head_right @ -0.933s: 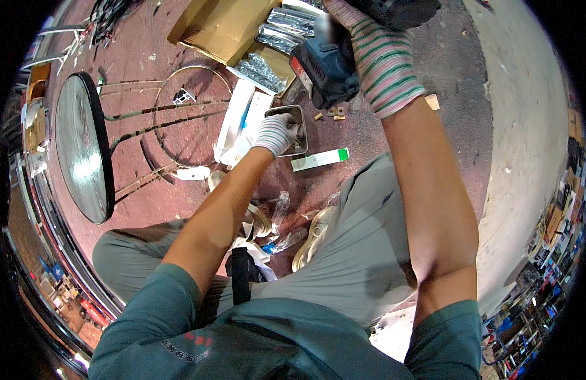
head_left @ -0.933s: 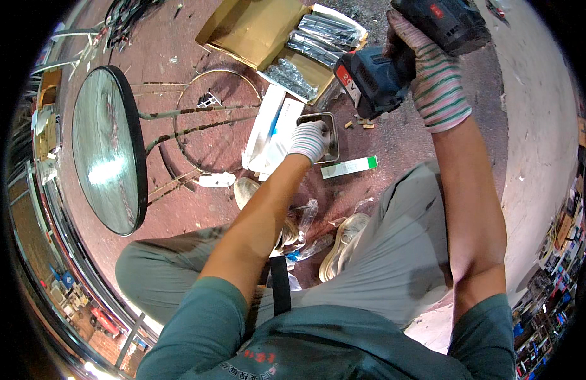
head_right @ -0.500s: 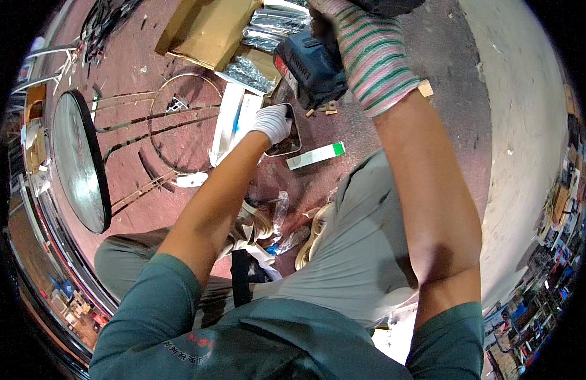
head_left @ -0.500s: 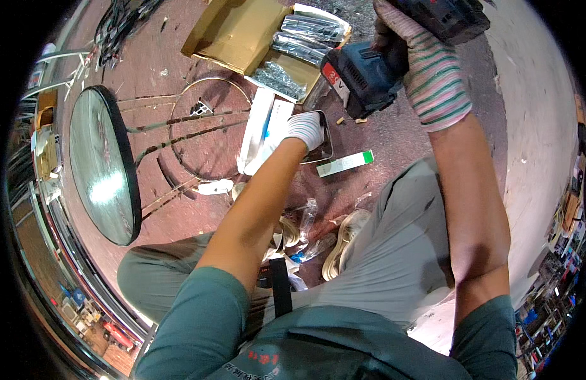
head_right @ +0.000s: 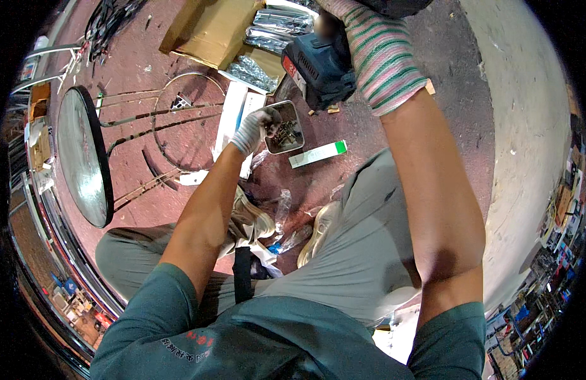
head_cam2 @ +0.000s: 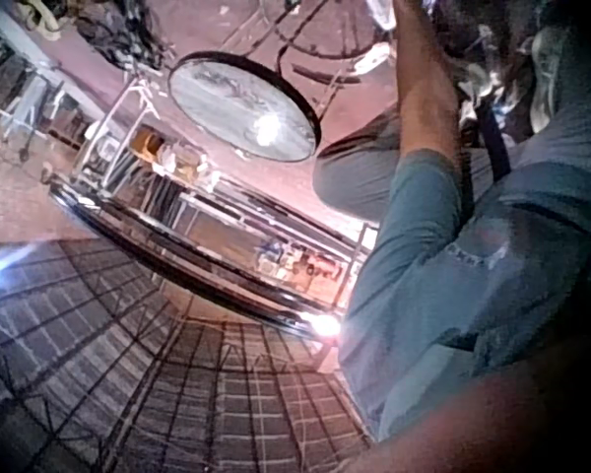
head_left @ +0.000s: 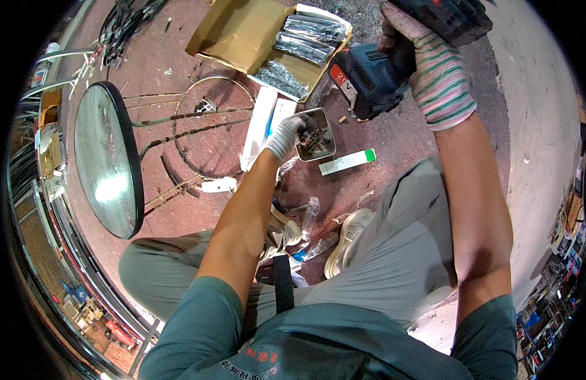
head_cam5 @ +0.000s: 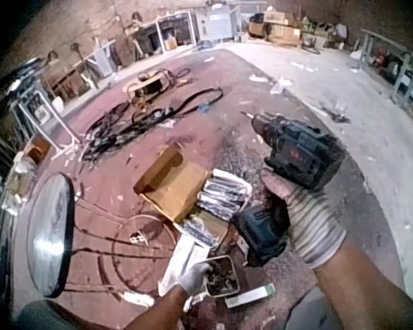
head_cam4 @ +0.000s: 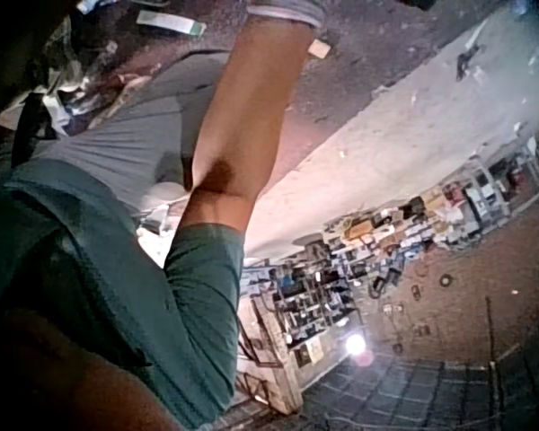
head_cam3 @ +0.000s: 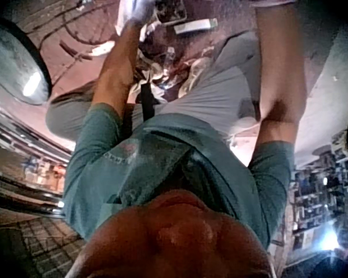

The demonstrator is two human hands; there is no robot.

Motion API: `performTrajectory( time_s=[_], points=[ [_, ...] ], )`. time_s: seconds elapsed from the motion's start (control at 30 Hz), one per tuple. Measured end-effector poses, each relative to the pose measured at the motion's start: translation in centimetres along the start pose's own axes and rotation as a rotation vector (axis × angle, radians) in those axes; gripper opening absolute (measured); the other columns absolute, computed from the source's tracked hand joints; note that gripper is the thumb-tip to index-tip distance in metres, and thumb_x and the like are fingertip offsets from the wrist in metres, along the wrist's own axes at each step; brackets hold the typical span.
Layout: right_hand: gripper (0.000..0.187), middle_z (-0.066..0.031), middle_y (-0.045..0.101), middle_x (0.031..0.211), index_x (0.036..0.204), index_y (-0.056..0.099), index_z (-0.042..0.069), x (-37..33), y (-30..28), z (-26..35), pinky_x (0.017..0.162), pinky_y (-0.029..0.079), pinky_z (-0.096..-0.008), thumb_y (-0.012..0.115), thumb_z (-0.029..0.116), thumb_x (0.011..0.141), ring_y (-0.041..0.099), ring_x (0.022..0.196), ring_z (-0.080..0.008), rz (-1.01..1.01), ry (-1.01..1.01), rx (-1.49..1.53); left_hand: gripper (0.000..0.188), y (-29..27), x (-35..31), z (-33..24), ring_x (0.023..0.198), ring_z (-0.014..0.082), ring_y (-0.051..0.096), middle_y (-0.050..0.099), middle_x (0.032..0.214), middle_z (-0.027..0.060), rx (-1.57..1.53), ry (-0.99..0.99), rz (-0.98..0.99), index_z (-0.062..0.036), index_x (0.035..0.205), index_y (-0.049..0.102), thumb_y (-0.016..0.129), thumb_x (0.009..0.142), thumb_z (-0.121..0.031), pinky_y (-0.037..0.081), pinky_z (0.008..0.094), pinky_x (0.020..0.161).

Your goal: The person uses a cordless drill to fasten screws into a red window frame, securing black brackets along its length. They repeatedly position the drill, drive screws, and reposition the frame to access different attachment points.

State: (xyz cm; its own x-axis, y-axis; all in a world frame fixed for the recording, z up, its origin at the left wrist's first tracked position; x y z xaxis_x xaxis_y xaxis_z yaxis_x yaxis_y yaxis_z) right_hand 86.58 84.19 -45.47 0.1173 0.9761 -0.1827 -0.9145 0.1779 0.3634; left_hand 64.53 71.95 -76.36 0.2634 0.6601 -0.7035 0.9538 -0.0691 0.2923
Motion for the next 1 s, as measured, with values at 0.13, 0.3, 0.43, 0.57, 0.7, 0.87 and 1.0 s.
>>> performTrajectory(
  time_s=[0.13,0.3,0.43,0.57,0.7,0.87,1.0],
  points=[
    [0.022,0.0034,0.057,0.077,0.093,0.061,0.013,0.1,-0.9,0.2,0.059,0.043,-0.0253,0.076,0.018,0.076,0.053,0.067,-0.0106,-0.022,-0.025,-0.045,0.035,4.2,0.0,-2.0,0.081,0.0285,0.065,0.068,0.088,0.0156,1.131,0.154,-0.136,-0.0041,0.104,0.066,0.061,0.082,-0.03,0.051,0.0382,0.078],
    [0.019,0.0031,0.057,0.073,0.09,0.061,0.013,0.3,-1.3,0.2,0.057,0.043,-0.0257,0.075,0.018,0.077,0.052,0.061,-0.011,-0.003,-0.001,-0.062,0.032,6.5,1.5,-1.2,0.09,0.0319,0.065,0.068,0.093,0.0169,1.706,0.118,-0.117,-0.0087,0.102,0.067,0.06,0.08,-0.031,0.051,0.0402,0.082],
    [0.017,0.0026,0.056,0.07,0.087,0.061,0.012,-0.4,-1.7,1.1,0.056,0.043,-0.0259,0.074,0.019,0.078,0.052,0.059,-0.011,-0.047,-0.028,-0.075,0.023,6.8,1.7,-1.4,0.092,0.0327,0.065,0.068,0.097,0.0171,1.667,0.028,-0.145,-0.0083,0.094,0.068,0.061,0.076,-0.021,0.051,0.0412,0.083],
    [0.019,0.0025,0.057,0.073,0.089,0.061,0.013,0.1,-2.6,0.7,0.056,0.043,-0.026,0.074,0.019,0.077,0.052,0.061,-0.0108,-0.032,0.005,-0.119,0.034,4.5,0.8,-2.4,0.085,0.0303,0.066,0.068,0.094,0.0174,1.19,0.078,-0.222,-0.0048,0.101,0.068,0.068,0.074,-0.025,0.052,0.0384,0.078],
    [0.022,0.0031,0.056,0.074,0.091,0.06,0.014,1.2,-2.7,-0.5,0.058,0.044,-0.0262,0.075,0.019,0.076,0.053,0.064,-0.0114,-0.02,0.025,0.022,0.033,2.5,-0.8,-2.2,0.066,0.0129,0.058,0.065,0.079,0.0046,0.19,0.011,-0.163,0.0009,0.101,0.065,0.073,0.078,-0.021,0.048,0.0275,0.061],
    [0.022,0.0032,0.055,0.074,0.091,0.06,0.014,1.4,-1.9,-1.4,0.061,0.046,-0.0283,0.075,0.021,0.077,0.053,0.066,-0.0119,0.029,0.105,0.091,0.028,1.0,-2.5,-2.2,0.077,0.0144,0.061,0.065,0.09,0.0044,-0.16,-0.005,-0.036,-0.0023,0.103,0.062,0.063,0.087,-0.025,0.051,0.0274,0.069],
    [0.021,0.0036,0.055,0.076,0.091,0.06,0.014,1.5,-1.1,-1.9,0.061,0.046,-0.0282,0.075,0.021,0.078,0.053,0.067,-0.0117,0.069,0.126,0.096,0.028,0.6,-2.3,-2.4,0.08,0.0164,0.064,0.066,0.091,0.0066,-0.22,0.016,0.072,-0.0035,0.104,0.06,0.061,0.087,-0.026,0.053,0.0288,0.074]
  ],
)
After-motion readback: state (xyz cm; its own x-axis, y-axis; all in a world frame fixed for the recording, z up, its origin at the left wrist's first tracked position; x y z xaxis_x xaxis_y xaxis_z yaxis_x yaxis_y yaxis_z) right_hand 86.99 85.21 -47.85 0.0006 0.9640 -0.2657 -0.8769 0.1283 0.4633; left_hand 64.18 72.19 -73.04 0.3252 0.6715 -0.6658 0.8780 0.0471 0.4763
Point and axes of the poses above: each hand's wrist, its own x-axis towards the middle knuckle, its own y-axis out of the palm, z = x × y, the point moved 10 cm from there along x, towards the middle knuckle
